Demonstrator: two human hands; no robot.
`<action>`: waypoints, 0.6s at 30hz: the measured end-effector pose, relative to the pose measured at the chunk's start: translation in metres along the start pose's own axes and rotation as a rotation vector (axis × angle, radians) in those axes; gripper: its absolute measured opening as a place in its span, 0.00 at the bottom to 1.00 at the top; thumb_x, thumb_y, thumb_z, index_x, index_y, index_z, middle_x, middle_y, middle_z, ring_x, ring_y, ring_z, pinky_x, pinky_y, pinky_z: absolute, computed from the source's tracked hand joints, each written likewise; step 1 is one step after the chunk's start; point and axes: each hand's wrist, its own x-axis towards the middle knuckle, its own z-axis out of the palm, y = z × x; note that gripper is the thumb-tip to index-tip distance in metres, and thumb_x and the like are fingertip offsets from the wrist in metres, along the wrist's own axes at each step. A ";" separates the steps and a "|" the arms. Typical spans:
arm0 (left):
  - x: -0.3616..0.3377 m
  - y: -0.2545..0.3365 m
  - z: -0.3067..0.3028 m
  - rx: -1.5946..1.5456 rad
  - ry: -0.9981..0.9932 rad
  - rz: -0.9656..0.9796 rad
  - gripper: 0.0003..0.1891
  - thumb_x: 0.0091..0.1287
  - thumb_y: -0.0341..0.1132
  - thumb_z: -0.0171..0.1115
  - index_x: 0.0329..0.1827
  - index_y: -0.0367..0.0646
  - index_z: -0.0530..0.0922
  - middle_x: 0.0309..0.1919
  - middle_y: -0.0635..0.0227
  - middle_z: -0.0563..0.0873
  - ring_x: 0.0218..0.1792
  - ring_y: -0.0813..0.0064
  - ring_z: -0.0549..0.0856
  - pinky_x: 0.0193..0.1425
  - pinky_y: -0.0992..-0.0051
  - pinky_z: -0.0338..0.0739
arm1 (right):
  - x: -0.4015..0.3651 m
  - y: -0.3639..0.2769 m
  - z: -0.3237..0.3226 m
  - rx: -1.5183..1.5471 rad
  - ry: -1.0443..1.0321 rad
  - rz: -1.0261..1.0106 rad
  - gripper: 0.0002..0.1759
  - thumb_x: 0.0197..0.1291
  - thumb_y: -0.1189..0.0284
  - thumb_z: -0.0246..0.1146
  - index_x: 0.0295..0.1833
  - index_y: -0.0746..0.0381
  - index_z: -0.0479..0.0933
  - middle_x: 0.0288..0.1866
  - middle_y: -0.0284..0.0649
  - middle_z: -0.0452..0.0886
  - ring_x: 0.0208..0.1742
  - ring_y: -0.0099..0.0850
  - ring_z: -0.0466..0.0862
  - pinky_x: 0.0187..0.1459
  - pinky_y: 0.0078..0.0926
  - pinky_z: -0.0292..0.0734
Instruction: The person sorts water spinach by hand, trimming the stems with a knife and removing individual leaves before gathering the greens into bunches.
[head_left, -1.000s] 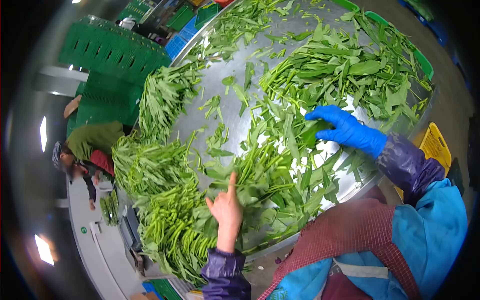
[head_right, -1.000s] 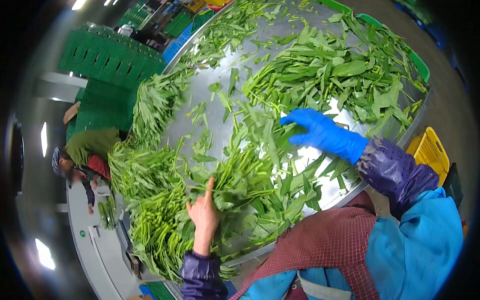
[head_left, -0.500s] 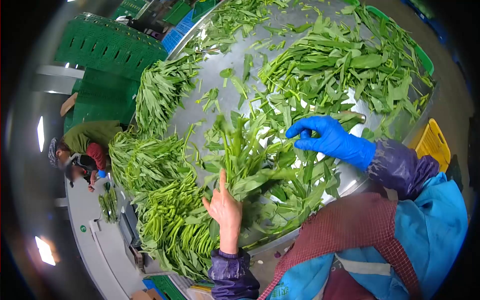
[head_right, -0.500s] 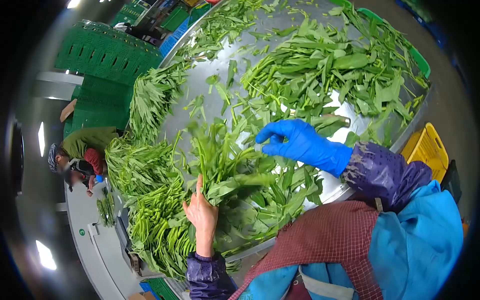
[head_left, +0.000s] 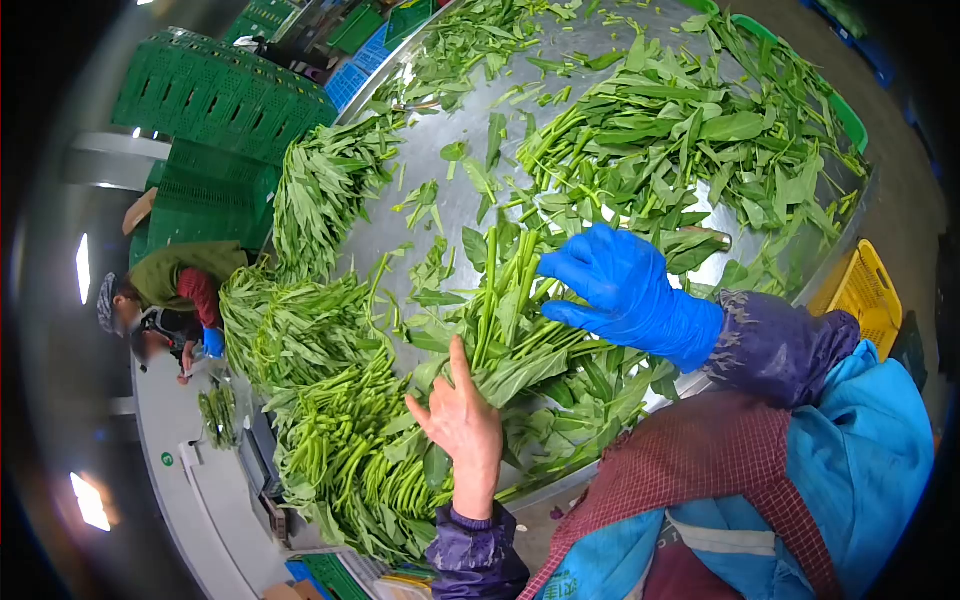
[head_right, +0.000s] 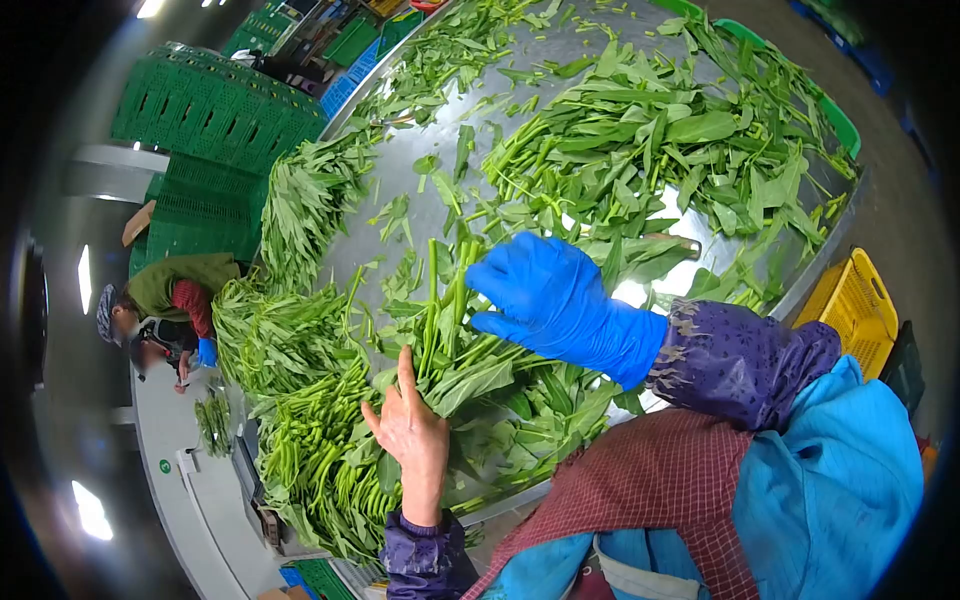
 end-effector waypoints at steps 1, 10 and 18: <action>0.001 0.001 0.001 -0.002 -0.001 -0.001 0.41 0.41 0.21 0.59 0.65 0.55 0.62 0.23 0.65 0.74 0.27 0.65 0.79 0.59 0.49 0.60 | 0.002 0.000 -0.002 -0.051 0.169 -0.093 0.28 0.43 0.51 0.65 0.47 0.56 0.72 0.38 0.35 0.74 0.41 0.38 0.74 0.45 0.40 0.67; 0.009 0.008 -0.003 0.037 0.049 0.071 0.43 0.40 0.18 0.58 0.65 0.55 0.61 0.27 0.64 0.75 0.29 0.64 0.79 0.58 0.50 0.62 | 0.008 0.005 0.000 0.089 0.292 -0.073 0.26 0.44 0.51 0.64 0.44 0.56 0.70 0.43 0.36 0.72 0.50 0.35 0.71 0.63 0.50 0.46; 0.012 0.015 -0.004 0.040 0.093 0.134 0.42 0.41 0.18 0.57 0.65 0.55 0.62 0.25 0.66 0.73 0.30 0.66 0.78 0.58 0.50 0.62 | 0.000 0.020 0.034 0.054 0.015 -0.102 0.17 0.49 0.56 0.62 0.41 0.54 0.78 0.28 0.37 0.76 0.37 0.32 0.77 0.60 0.47 0.56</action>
